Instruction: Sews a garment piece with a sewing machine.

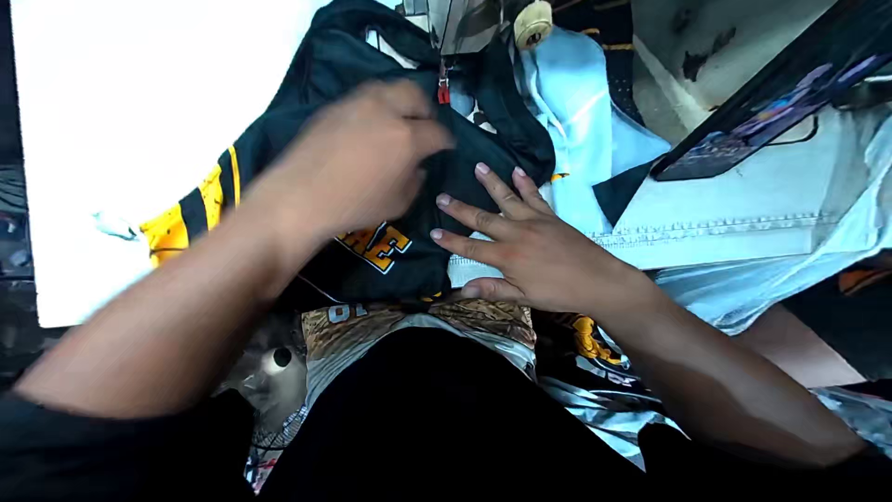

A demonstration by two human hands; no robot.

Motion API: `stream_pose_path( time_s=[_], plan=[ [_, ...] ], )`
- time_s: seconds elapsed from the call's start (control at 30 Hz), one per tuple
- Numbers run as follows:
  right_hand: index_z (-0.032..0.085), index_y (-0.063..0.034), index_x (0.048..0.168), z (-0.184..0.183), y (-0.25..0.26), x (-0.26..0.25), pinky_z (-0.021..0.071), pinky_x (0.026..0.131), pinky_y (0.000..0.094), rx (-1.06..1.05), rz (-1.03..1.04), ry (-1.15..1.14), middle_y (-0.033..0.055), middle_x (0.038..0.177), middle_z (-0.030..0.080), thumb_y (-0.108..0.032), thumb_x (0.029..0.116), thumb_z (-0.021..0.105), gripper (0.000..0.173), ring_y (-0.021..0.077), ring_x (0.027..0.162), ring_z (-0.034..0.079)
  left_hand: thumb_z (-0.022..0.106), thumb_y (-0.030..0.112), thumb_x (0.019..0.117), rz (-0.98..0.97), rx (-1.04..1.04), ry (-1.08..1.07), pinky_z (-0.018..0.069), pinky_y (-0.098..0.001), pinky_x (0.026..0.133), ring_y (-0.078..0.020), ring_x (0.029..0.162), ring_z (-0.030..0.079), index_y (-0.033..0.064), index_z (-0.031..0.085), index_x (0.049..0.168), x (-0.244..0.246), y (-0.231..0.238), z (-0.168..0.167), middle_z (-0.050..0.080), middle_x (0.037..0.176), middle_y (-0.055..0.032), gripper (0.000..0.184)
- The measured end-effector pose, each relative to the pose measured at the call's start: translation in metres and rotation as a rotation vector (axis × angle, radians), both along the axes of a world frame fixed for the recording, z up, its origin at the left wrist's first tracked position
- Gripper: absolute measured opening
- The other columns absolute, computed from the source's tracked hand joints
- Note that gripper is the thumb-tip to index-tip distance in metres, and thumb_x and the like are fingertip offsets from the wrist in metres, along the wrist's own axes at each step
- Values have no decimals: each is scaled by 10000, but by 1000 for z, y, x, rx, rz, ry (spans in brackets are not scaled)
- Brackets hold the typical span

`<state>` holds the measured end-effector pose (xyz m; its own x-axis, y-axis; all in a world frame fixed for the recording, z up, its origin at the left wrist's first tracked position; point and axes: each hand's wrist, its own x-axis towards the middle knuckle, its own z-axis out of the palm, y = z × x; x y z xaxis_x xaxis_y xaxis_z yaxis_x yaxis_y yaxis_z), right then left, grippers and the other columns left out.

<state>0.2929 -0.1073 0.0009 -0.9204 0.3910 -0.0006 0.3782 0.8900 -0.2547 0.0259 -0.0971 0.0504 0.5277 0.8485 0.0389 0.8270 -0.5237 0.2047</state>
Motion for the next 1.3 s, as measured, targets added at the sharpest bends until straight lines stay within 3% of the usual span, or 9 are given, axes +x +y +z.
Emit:
stream_pose_path(
  time_s=[0.07,0.13,0.27,0.4,0.77,0.93,1.1,1.3],
  plan=[
    [530,-358,1508,0,2,2,123,1157,797,6,38,-14,36,1676,336,-710,1005,308,653,489,1548,167,568,154,1004,-167,94,-257,439,-477,1127,-363,1327,535,71,681,1311,19,17,-42,583,1396,-199,337],
    [510,-385,1517,1,8,8,108,1125,834,14,81,-47,-8,1697,286,-720,1000,285,656,491,1555,128,497,252,1051,-239,137,-289,371,-481,1191,-362,1406,478,71,652,1363,10,26,-66,549,1465,-197,393],
    [491,-419,1520,3,20,16,82,1065,889,11,164,-79,-42,1708,251,-704,991,321,624,513,1552,91,431,364,1071,-328,139,-208,302,-523,1228,-380,1461,420,125,641,1392,-16,20,-68,501,1527,-201,452],
    [550,-417,1480,3,20,20,74,1044,908,32,202,-62,-32,1691,298,-716,946,404,629,537,1540,108,429,457,1051,-355,139,-195,270,-614,1217,-394,1465,414,214,658,1381,-27,13,-69,520,1515,-183,470],
    [537,-438,1481,3,30,16,76,1041,909,32,204,-75,-50,1695,287,-745,928,420,643,511,1553,93,442,452,1042,-365,142,-208,269,-615,1219,-394,1457,420,238,665,1370,-33,25,-71,545,1481,-176,450],
    [510,-443,1498,5,46,9,174,1029,884,40,197,-92,-63,1706,252,-732,934,417,642,498,1557,78,437,455,1046,-363,145,-199,266,-604,1223,-386,1466,410,239,658,1380,-40,42,-69,537,1490,-176,455],
    [472,-477,1514,10,65,2,320,1014,726,25,188,-148,-110,1719,185,-720,933,404,634,457,1565,59,428,471,1039,-353,162,-176,271,-599,1222,-373,1467,415,170,654,1350,-45,60,-68,531,1499,-168,489],
    [426,-467,1545,16,89,-8,366,989,736,19,194,-199,-95,1726,162,-716,927,432,665,469,1561,66,460,490,1015,-318,183,-157,313,-566,1201,-363,1420,469,106,633,1336,-51,82,-64,564,1442,-182,530]
  ],
)
